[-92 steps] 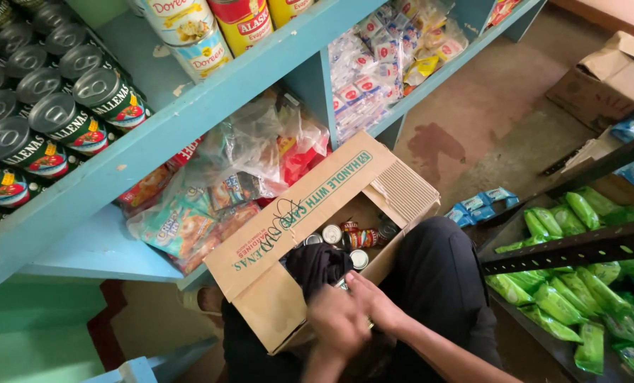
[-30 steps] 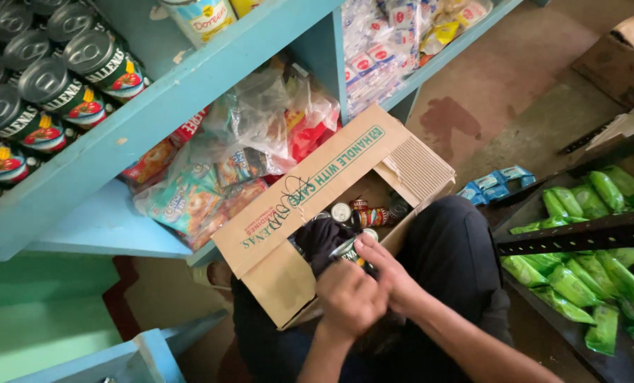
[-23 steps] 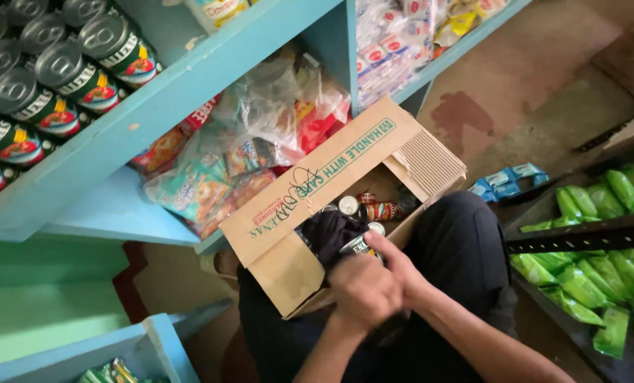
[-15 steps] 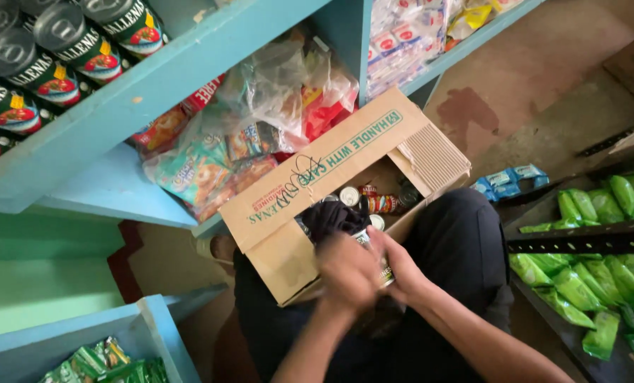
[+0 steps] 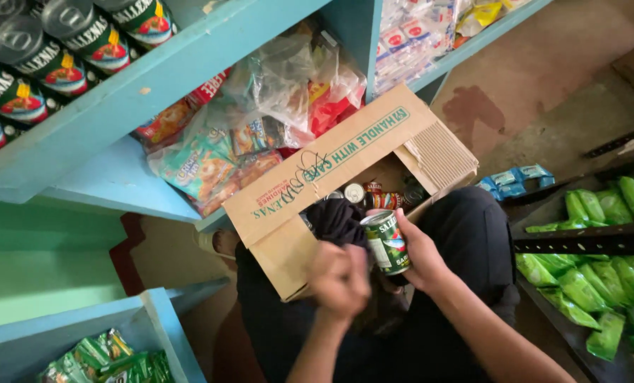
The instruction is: The person is wiping canned sardines with a cloth and then restocking them onto a grocery store shelf.
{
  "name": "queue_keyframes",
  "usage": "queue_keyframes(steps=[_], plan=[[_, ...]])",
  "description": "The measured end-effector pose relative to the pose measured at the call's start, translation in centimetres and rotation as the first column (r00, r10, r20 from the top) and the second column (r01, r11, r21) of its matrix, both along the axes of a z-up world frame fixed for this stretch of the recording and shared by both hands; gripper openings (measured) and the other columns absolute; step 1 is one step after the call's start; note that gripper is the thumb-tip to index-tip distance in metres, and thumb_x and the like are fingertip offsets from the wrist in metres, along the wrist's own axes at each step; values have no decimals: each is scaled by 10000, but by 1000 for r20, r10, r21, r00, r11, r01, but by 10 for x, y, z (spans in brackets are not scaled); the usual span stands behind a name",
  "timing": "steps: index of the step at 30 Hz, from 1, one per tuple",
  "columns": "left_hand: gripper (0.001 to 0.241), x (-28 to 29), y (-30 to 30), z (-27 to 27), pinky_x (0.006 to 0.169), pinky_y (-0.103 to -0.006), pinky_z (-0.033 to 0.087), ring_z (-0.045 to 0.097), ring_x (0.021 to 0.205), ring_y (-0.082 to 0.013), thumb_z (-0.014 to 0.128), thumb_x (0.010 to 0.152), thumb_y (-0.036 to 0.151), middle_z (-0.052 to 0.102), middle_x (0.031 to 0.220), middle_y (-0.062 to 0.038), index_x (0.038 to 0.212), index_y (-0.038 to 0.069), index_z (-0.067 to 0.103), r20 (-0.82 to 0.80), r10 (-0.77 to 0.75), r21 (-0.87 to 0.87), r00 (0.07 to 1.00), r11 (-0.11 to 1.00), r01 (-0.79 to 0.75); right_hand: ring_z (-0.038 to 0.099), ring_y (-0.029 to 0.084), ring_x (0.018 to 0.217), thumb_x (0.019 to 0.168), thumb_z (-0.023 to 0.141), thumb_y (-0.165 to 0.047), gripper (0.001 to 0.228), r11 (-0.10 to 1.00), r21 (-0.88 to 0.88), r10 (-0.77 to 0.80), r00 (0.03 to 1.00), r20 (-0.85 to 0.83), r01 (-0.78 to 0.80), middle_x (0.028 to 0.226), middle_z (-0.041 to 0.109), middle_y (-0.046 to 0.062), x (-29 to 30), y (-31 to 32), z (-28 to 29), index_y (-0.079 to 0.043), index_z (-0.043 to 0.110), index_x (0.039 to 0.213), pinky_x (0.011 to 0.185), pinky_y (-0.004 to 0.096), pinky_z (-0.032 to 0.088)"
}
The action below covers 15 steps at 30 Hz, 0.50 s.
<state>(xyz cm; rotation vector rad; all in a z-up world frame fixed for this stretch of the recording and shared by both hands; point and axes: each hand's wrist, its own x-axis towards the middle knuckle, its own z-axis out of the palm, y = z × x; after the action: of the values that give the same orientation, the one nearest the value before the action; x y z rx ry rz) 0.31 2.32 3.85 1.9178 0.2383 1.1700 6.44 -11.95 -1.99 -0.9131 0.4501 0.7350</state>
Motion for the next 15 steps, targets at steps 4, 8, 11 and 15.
queue_keyframes(steps=[4,8,11,15], plan=[[494,1,-23,-1,471,-386,394,442,443,-263,641,905,231,426,517,-34,447,188,461,94,-111,454,989,889,56,653,274,573,895,683,-604,645,995,-75,58,995,-82,-64,850,740,203,-26,-12,-53,-32,722,1190,520,414,583],[511,21,5,1,461,-284,376,359,431,-225,681,878,99,322,552,6,499,160,345,155,11,309,988,949,-59,716,287,561,940,716,-478,526,983,-150,98,995,-30,-102,691,686,259,-13,8,-18,43,651,953,504,398,600],[315,-6,-28,-13,429,-384,302,348,427,-210,703,767,103,478,567,-16,587,192,460,80,-265,445,961,872,204,674,325,524,874,757,-510,520,998,-53,33,975,-219,-45,728,708,225,-16,6,-20,3,679,895,501,491,602],[278,-9,-7,2,504,-389,382,450,534,-218,686,825,102,555,667,4,608,201,543,25,-366,490,930,816,307,575,128,846,1061,508,-338,384,971,-6,225,911,346,-237,964,686,64,-25,6,18,6,673,1014,799,303,467]])
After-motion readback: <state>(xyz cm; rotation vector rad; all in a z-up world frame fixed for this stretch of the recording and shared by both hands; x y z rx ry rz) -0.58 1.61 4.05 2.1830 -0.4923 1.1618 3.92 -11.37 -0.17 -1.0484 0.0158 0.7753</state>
